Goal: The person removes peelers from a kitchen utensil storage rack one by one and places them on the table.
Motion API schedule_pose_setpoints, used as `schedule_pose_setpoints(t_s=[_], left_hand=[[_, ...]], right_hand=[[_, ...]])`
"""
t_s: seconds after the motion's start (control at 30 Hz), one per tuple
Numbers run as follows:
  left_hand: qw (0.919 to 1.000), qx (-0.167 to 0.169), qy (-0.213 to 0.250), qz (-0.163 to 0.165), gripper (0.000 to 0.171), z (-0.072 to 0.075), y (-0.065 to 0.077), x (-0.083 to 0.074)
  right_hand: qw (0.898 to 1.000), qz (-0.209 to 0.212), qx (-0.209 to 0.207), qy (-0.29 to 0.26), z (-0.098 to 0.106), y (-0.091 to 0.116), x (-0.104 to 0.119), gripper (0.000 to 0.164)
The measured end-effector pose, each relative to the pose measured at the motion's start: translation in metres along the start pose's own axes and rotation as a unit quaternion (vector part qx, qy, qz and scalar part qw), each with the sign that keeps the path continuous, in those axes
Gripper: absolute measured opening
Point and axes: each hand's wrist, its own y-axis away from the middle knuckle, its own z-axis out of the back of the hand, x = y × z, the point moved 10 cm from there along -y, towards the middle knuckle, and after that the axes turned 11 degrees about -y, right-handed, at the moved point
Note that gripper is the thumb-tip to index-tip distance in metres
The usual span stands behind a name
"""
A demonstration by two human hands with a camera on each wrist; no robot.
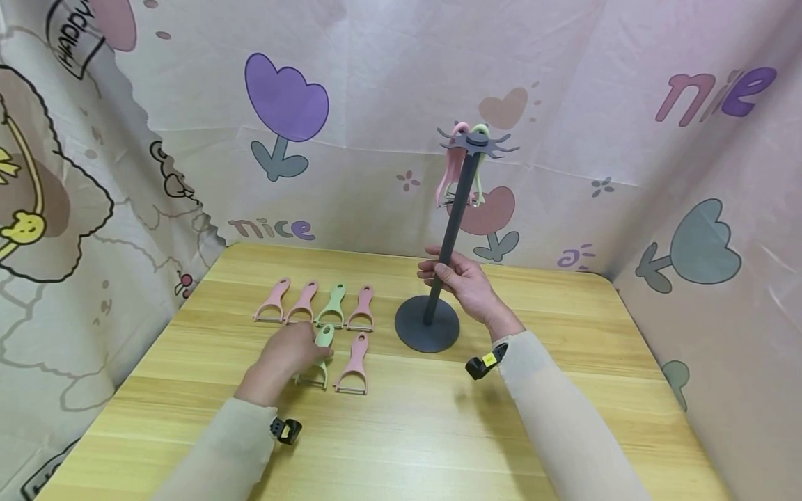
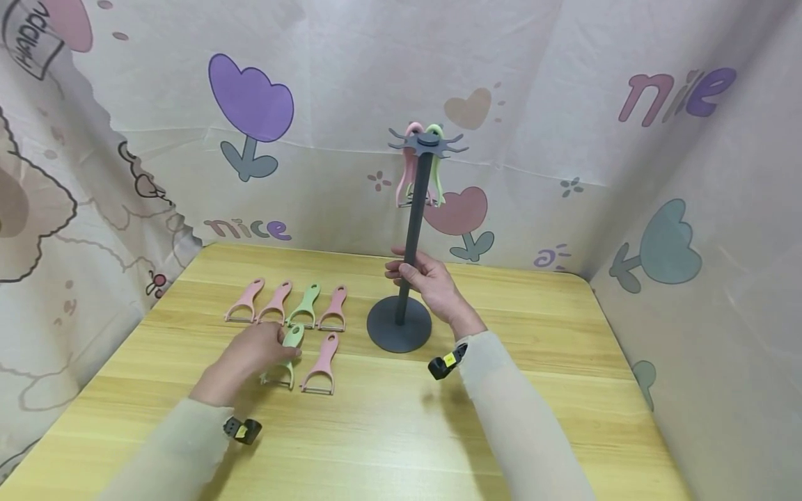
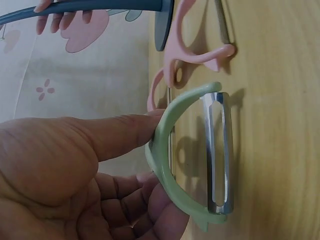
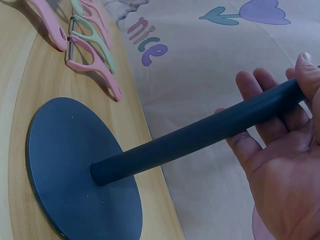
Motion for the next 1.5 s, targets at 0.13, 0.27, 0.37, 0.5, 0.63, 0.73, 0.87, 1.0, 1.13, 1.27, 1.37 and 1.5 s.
schedule_pose_setpoints(t_s=[0.13, 0.27, 0.37, 0.5, 0.63, 0.73, 0.87, 1.0, 1.13, 1.27, 1.37, 1.5], left_hand=[[1.0000, -0.003, -0.003, -0.002, 0.036, -0.0031, 0.0021, 0.0003], [1.0000, -0.008, -0.005, -0.004, 0.036, -0.0043, 0.0022, 0.0002], [1.0000, -0.005, -0.005, 0.002, 0.036, -0.0058, 0.0008, 0.0015], [1.0000, -0.001, -0.006, 0.006, 0.037, -0.0073, -0.0001, 0.0025], [1.0000, -0.001, -0.004, 0.008, 0.037, -0.0072, -0.0003, 0.0032], [0.9999, 0.001, -0.004, 0.011, 0.037, -0.0075, -0.0010, 0.0041], [0.9999, 0.001, -0.006, 0.011, 0.037, -0.0078, -0.0020, 0.0046], [0.9999, -0.001, -0.006, 0.012, 0.037, -0.0077, -0.0030, 0.0054], [0.9999, 0.000, -0.005, 0.015, 0.037, -0.0083, -0.0030, 0.0058], [0.9999, 0.002, -0.002, 0.015, 0.037, -0.0077, -0.0013, 0.0050], [0.9999, 0.004, -0.001, 0.015, 0.038, -0.0077, -0.0006, 0.0047], [0.9998, 0.005, 0.000, 0.017, 0.038, -0.0079, -0.0012, 0.0049]], right_hand=[[1.000, 0.001, 0.001, 0.000, 0.0000, 0.0000, 0.0003, 0.045], [1.000, 0.002, 0.000, -0.002, 0.0001, 0.0002, 0.0006, 0.044], [1.000, 0.003, 0.000, -0.001, -0.0001, 0.0001, 0.0006, 0.044], [1.000, 0.001, -0.001, 0.001, 0.0002, 0.0002, -0.0001, 0.043], [1.000, 0.002, 0.001, 0.000, -0.0001, -0.0002, -0.0002, 0.042], [1.000, 0.001, 0.001, -0.001, -0.0004, -0.0004, -0.0001, 0.043], [1.000, 0.001, 0.002, -0.006, -0.0001, -0.0003, 0.0023, 0.043], [1.000, -0.003, 0.004, -0.019, 0.0004, -0.0011, 0.0051, 0.044], [0.999, -0.011, 0.002, -0.031, 0.0017, -0.0020, 0.0047, 0.044], [0.999, -0.012, -0.002, -0.031, 0.0036, -0.0039, 0.0037, 0.045], [1.000, -0.013, -0.008, -0.024, 0.0056, -0.0053, 0.0023, 0.045], [1.000, -0.010, -0.015, -0.010, 0.0061, -0.0061, 0.0022, 0.047]])
